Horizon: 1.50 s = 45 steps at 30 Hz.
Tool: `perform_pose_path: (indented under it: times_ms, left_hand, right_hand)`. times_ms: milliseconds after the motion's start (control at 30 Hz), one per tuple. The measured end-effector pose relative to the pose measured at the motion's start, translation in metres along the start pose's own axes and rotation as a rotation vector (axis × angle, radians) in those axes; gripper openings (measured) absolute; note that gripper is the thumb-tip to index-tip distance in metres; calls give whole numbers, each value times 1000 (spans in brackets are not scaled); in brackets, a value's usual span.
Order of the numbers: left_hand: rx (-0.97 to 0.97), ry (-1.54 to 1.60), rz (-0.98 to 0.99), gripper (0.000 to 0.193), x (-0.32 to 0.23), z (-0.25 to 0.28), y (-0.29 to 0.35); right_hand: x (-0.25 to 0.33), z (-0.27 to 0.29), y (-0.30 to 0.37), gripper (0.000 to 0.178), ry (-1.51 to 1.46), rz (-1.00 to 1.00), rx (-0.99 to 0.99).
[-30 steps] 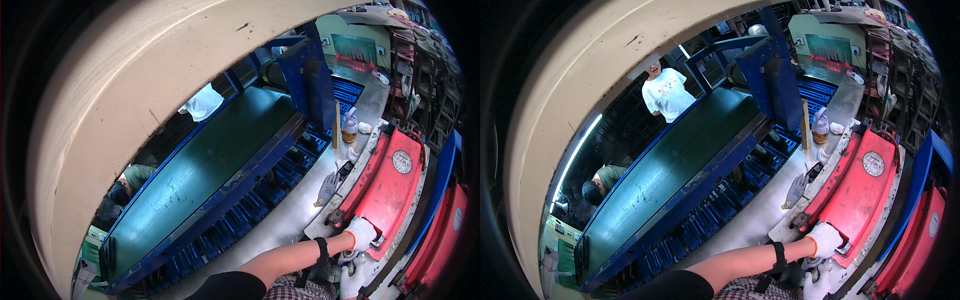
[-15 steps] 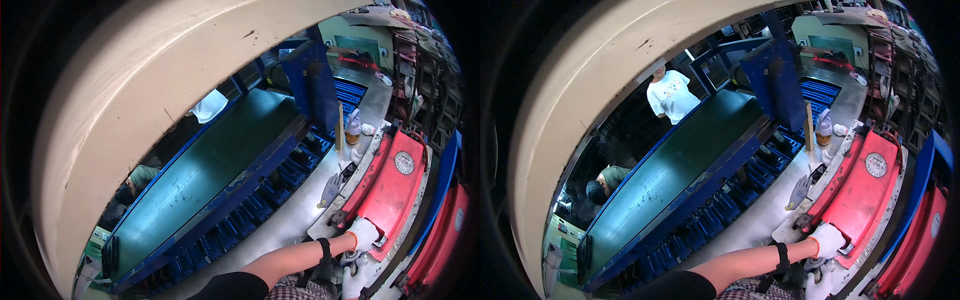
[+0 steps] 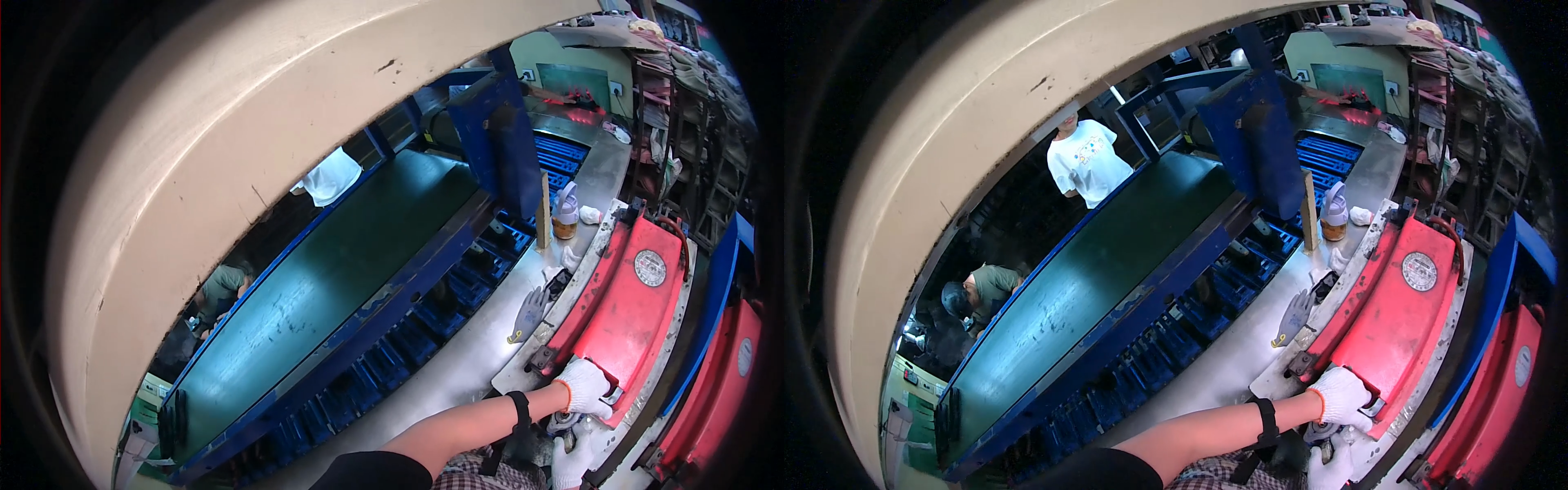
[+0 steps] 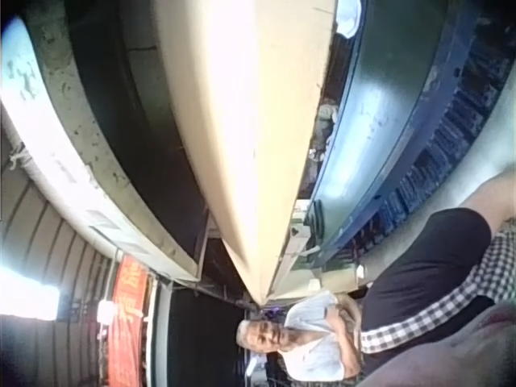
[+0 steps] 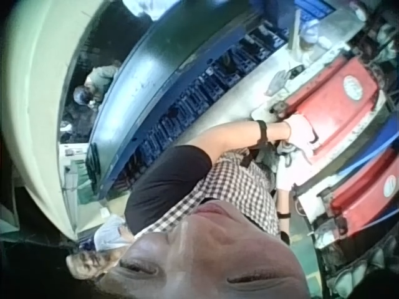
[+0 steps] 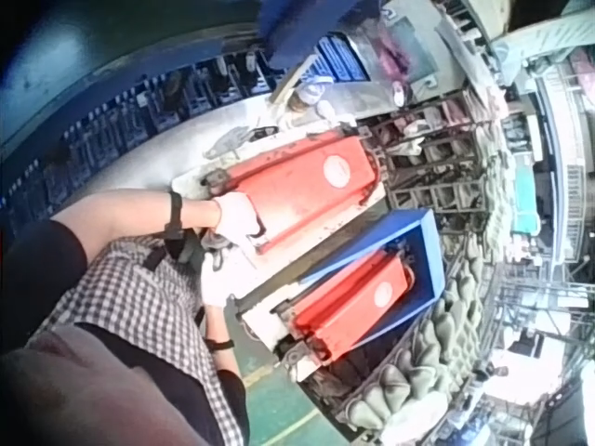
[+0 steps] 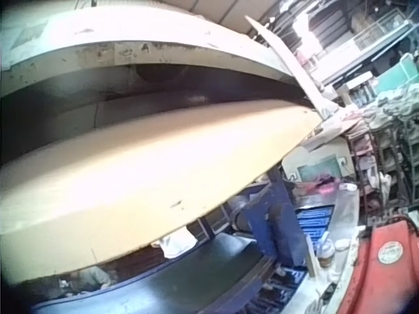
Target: Operating a heat press and bonding machine to attach soles to shoe uppers on an assembly line.
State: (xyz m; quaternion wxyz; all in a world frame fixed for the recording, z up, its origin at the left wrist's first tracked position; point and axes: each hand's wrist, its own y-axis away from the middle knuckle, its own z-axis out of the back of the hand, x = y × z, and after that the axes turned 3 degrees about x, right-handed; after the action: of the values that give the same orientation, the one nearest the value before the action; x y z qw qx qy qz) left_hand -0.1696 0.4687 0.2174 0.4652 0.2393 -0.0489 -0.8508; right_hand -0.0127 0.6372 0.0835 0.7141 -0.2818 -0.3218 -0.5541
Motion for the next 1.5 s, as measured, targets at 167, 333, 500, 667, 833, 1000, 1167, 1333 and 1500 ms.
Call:
perform_pose_path:
  times_ms: [167, 333, 500, 667, 833, 1000, 1167, 1333, 1500]
  left_hand:
    - [-35, 5, 14, 59, -1, -3, 0]
    - [-67, -8, 35, 54, -1, -8, -1]
    - [-80, -6, 26, 53, -3, -3, 2]
    - [-124, -15, -31, 56, 4, -2, 9]
    - [-580, -228, -380, 10, 12, -17, 13]
    - [-638, 941, 70, 14, -43, -32, -6]
    - [-624, 423, -545, 29, -147, -36, -62]
    - [-315, 268, -770, 45, -243, -65, -97]
    - [-311, -12, -858, 51, -280, -93, -105]
  right_hand:
    - [-3, -8, 0, 49, 178, 201, -144]
    - [-1, -15, 1, 44, -109, -53, -141]
    - [7, -7, 1, 42, -95, -9, -130]
    - [17, 13, -3, 45, -70, 43, 7]
    - [-7, 83, 33, 38, 101, -51, -362]
    - [-75, 184, 124, 25, 627, -336, -966]
    - [-117, 230, 164, 28, 688, -620, -796]
    - [-114, 236, 174, 42, 397, -1021, -587]
    - [-45, 188, 192, 83, 107, -1022, -386]
